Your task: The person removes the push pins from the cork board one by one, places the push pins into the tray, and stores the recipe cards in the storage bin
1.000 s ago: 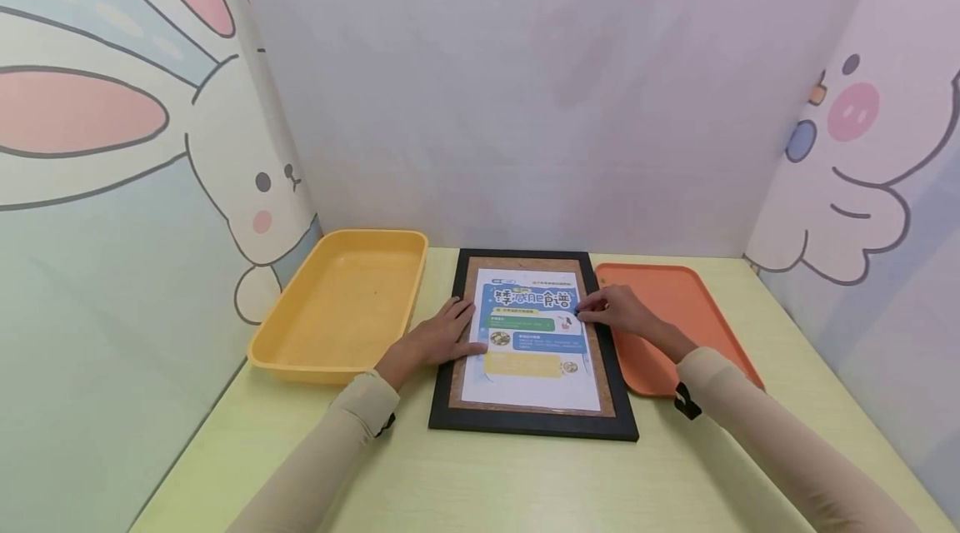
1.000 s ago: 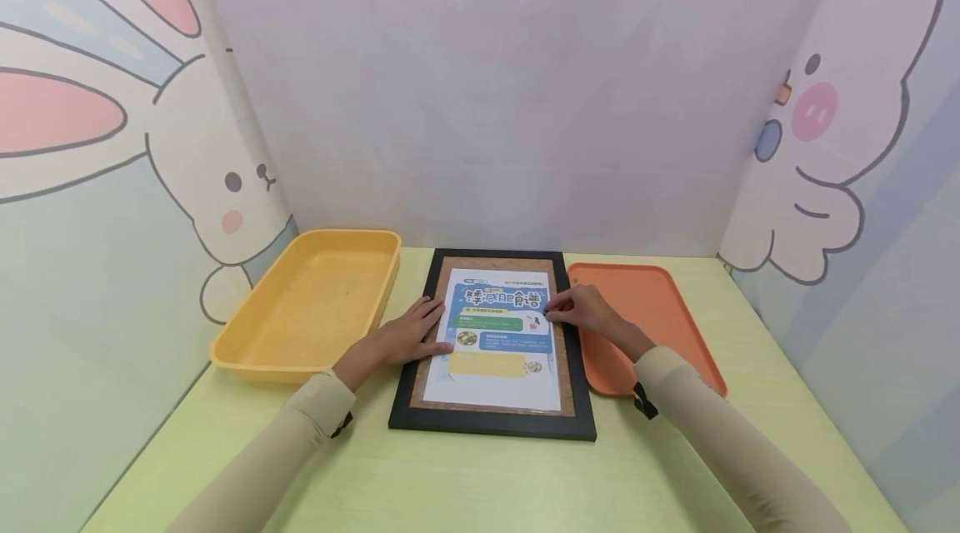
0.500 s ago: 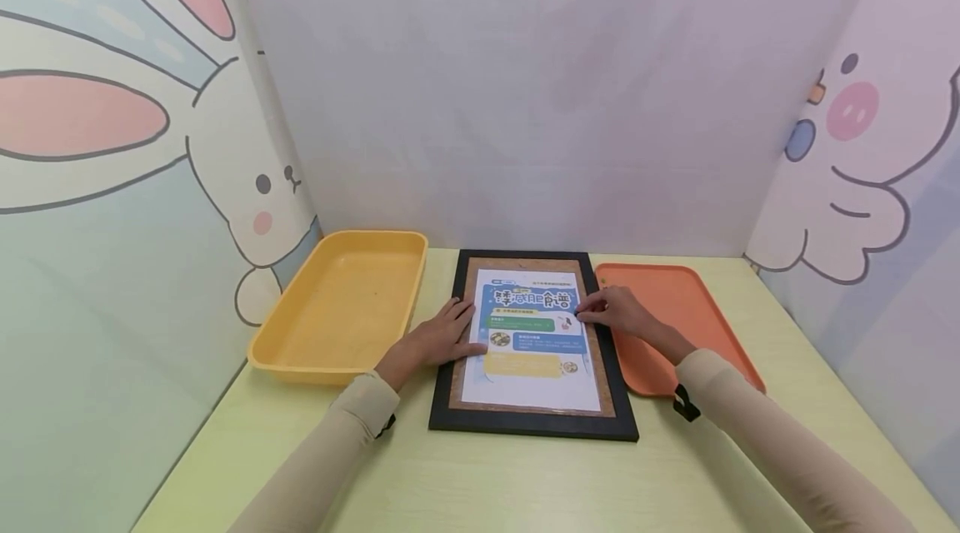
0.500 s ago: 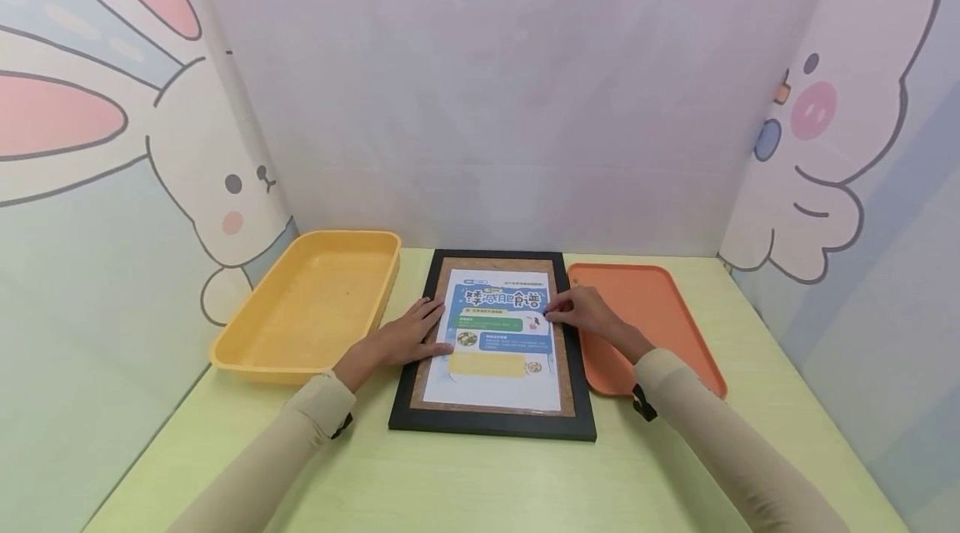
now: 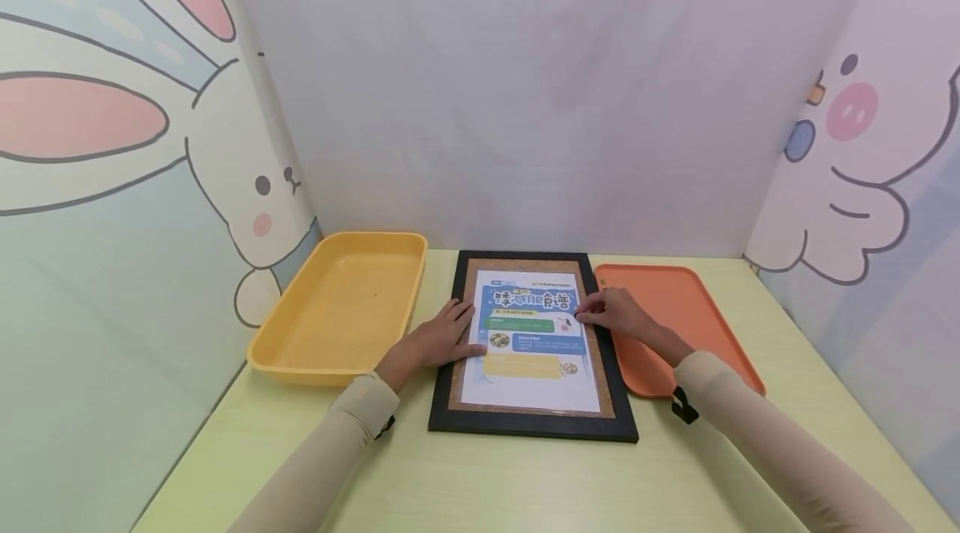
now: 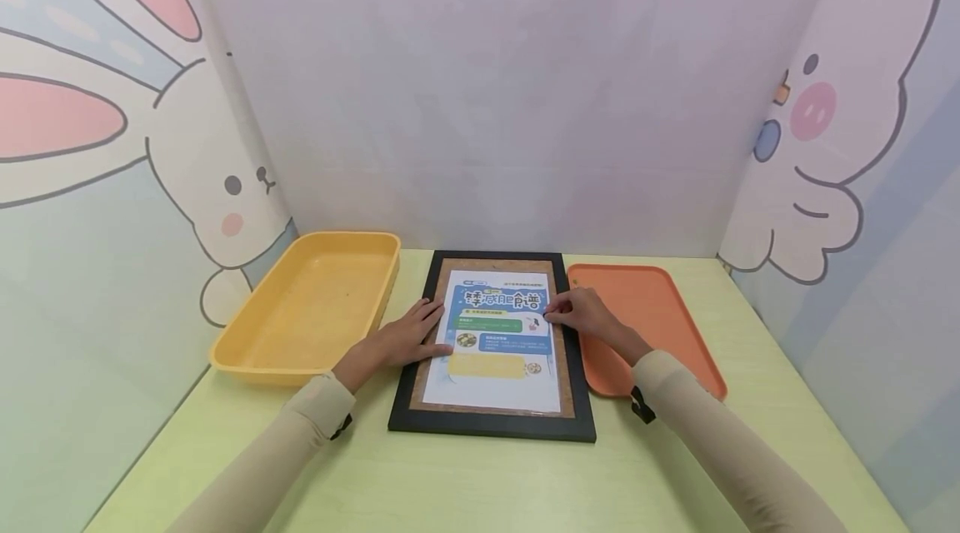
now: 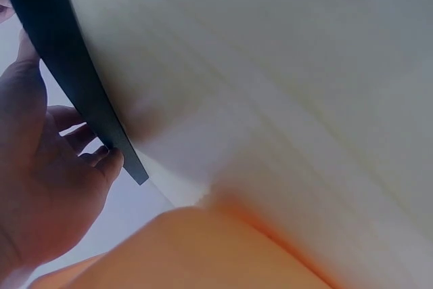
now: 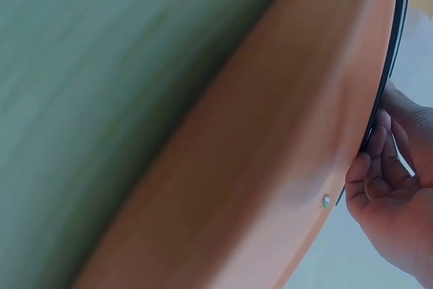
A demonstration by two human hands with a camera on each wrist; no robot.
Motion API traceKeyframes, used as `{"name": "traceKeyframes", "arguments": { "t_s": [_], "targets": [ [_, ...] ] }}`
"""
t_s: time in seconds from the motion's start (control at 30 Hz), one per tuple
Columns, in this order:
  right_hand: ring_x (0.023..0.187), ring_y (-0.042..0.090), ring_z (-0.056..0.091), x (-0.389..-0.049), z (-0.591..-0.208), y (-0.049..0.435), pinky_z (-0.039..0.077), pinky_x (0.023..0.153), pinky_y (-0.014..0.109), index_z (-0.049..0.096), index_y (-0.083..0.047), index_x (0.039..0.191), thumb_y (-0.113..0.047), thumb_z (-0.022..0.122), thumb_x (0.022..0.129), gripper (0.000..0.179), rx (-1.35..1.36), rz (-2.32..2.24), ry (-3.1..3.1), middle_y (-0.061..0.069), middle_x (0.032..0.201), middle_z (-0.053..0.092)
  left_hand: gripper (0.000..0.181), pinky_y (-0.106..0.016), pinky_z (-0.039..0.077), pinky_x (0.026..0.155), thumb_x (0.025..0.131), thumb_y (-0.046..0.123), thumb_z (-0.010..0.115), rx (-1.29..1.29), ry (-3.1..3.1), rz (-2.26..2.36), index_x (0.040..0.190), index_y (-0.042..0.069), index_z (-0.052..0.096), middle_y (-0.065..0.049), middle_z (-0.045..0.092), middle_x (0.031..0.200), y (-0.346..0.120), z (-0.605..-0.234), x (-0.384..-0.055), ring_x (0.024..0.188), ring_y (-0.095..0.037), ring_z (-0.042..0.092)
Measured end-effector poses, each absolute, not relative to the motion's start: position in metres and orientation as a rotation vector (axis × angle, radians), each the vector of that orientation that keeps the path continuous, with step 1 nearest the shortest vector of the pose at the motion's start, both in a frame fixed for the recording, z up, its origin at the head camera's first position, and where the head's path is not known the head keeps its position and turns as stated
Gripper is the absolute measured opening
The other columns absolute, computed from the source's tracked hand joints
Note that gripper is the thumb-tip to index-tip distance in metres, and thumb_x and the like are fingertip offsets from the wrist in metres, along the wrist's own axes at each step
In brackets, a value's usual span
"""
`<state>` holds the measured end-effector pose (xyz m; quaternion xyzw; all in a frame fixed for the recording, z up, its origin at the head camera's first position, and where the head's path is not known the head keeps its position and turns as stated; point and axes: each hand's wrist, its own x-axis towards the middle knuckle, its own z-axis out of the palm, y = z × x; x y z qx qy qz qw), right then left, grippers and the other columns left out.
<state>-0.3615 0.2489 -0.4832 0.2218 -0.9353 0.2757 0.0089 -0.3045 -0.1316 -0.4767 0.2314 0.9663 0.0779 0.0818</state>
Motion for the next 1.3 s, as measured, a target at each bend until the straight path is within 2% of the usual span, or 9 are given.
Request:
{"name": "traceKeyframes", "arguments": {
  "t_s": [1.3],
  "targets": [
    [0.066, 0.014, 0.054, -0.3638, -0.483, 0.2497, 0.041, 0.057, 0.023, 0.076, -0.011, 0.094, -0.018, 0.08, 0.094, 0.008, 0.784, 0.808, -2.929, -0.005, 0.072, 0.06, 0.1, -0.052, 0.029, 0.122, 0.095, 0.071, 0.057, 0.671, 2.889, 0.246, 0.165, 0.006, 0.026, -0.012, 0.02, 0.172, -0.1282, -0.4699, -0.3009, 0.159, -0.034, 0.014]
  ]
}}
